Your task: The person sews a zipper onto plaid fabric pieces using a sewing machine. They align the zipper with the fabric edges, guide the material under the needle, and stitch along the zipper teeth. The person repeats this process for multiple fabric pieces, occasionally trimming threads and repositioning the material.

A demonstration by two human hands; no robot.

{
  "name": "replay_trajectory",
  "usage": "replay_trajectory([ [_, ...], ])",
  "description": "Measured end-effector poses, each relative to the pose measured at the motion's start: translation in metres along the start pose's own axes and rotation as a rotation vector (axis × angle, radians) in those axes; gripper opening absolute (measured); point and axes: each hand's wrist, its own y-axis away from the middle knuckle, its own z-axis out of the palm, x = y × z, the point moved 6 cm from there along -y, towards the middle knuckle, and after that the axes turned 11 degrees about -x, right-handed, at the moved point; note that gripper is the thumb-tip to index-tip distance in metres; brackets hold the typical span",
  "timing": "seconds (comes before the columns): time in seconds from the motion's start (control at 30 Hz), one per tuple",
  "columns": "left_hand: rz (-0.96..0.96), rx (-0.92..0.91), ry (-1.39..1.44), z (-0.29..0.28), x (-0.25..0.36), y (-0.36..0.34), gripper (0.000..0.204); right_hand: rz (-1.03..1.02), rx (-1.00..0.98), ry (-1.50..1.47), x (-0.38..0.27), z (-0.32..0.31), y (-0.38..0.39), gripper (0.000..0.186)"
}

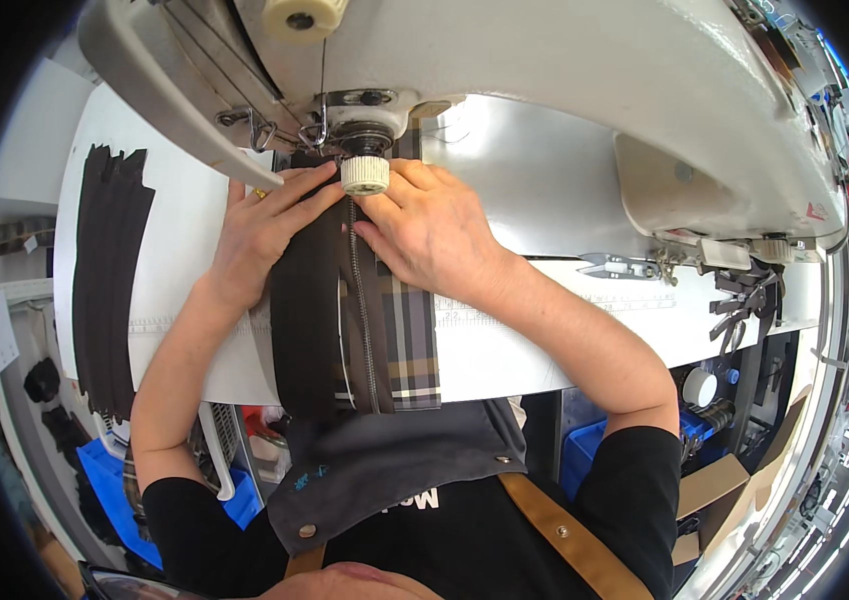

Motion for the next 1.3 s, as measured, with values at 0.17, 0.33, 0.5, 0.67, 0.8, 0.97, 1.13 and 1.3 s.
replay_trajectory([
  [0.17, 0.018, -0.009, -0.052, 0.001, 0.001, 0.001, 0.039, -0.02, -0.007, 0.006, 0.001, -0.001, 0.0, 0.03],
  [0.33, 0.038, -0.008, -0.122, -0.002, 0.006, 0.0, 0.038, 0.025, -0.017, 0.001, 0.003, 0.001, 0.001, 0.026],
  [0.5, 0.001, -0.023, -0.09, 0.002, 0.003, 0.002, 0.038, 0.001, -0.02, 0.014, 0.003, 0.002, 0.0, 0.027],
  [0.67, 0.01, -0.004, -0.075, 0.003, 0.002, 0.004, 0.039, -0.008, 0.013, 0.002, 0.003, 0.001, -0.001, 0.028],
  [0.8, 0.044, -0.008, -0.12, -0.001, 0.004, 0.002, 0.037, -0.001, -0.012, 0.014, 0.003, 0.002, 0.0, 0.032],
  [0.97, 0.012, 0.001, -0.094, -0.004, 0.007, 0.003, 0.042, 0.015, -0.061, 0.04, 0.001, -0.003, 0.002, 0.037],
  [1.13, -0.005, 0.028, -0.017, -0.005, 0.006, -0.004, 0.044, 0.05, -0.105, 0.0, 0.01, 0.001, 0.002, 0.038],
  [1.3, -0.007, 0.002, -0.045, -0.004, 0.004, -0.005, 0.043, 0.01, -0.034, 0.118, 0.001, -0.034, 0.013, 0.042],
])
